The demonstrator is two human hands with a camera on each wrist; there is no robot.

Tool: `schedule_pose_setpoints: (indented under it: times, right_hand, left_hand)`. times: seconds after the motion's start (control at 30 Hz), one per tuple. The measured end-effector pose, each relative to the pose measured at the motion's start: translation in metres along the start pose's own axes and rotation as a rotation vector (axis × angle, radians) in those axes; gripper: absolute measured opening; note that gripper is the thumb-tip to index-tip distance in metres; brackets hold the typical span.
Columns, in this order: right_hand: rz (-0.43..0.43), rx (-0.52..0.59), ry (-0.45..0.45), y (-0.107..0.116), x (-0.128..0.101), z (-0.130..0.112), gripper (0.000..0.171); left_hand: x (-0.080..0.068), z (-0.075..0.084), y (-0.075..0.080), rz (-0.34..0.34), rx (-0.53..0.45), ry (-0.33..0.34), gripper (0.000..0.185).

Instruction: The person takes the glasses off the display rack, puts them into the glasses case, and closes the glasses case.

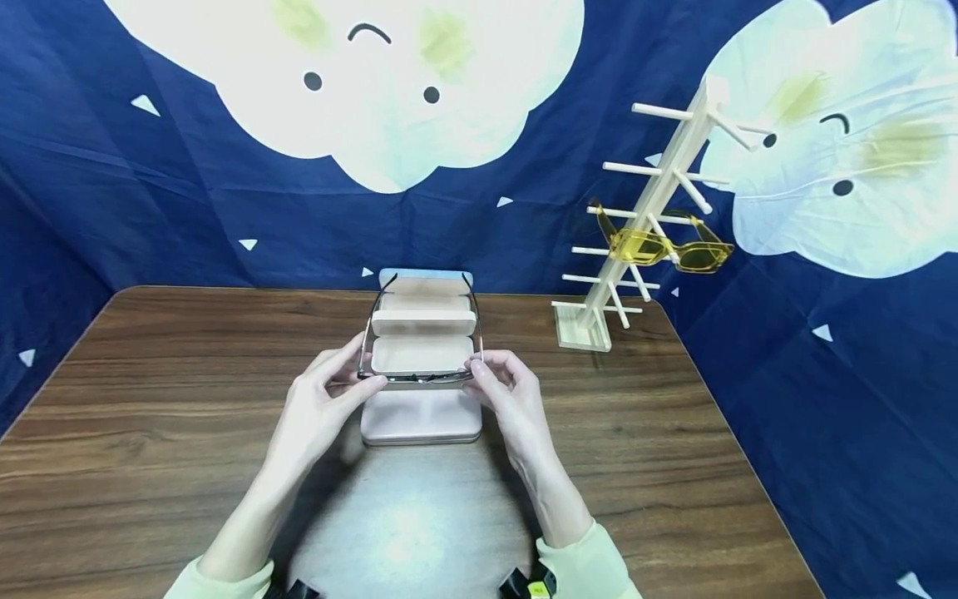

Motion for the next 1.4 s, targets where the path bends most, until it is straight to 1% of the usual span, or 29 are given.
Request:
schedule_pose_setpoints:
  times: [0.2, 0.33, 0.43, 0.67, 1.03, 1.27, 1.4]
  right_hand:
    - [0.002, -0.025, 0.021, 0.0002, -0.0014, -0.0001, 0.014]
    - [0.003, -0.049, 0.034, 0.0003, -0.0013, -0.0011, 0.02]
    - [0.001, -0.06, 0.04, -0.0001, -0.0011, -0.0027, 0.024]
    - [-0.01, -0.08, 0.058, -0.0019, -0.0015, -0.0075, 0.029]
    - [-0.017, -0.076, 0.068, -0.0002, -0.0028, -0.0073, 0.031]
    - [-0.028, -0.073, 0.072, 0.0013, -0.0015, -0.0081, 0.035]
    - [-0.023, -0.079, 0.076, 0.0025, -0.0015, -0.0095, 0.035]
  left_hand:
    - [-0.0014, 0.0015, 0.001, -0.003, 0.007, -0.013, 0.066]
    - [-0.0028, 0.0042, 0.0018, 0.0, 0.009, -0.017, 0.066]
    - [-0.004, 0.0054, 0.0026, 0.007, 0.027, -0.022, 0.066]
    - [-0.0059, 0.0062, 0.0038, 0.023, 0.082, -0.062, 0.064]
    - [-0.0059, 0.0066, 0.0035, 0.0, 0.125, -0.079, 0.063]
    - [-0.0064, 0.0057, 0.0026, -0.011, 0.13, -0.115, 0.06]
    - [-0.0058, 0.0049, 0.0018, -0.016, 0.128, -0.136, 0.059]
Point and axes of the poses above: each hand's wrist, its own x-axis towards the middle knuckle, its own y-axis out of the back of the hand, z = x × y, the point moved 2 cm from there along x, towards the middle knuckle, and after that the axes turned 2 degrees about y, right-handed, at the moved point
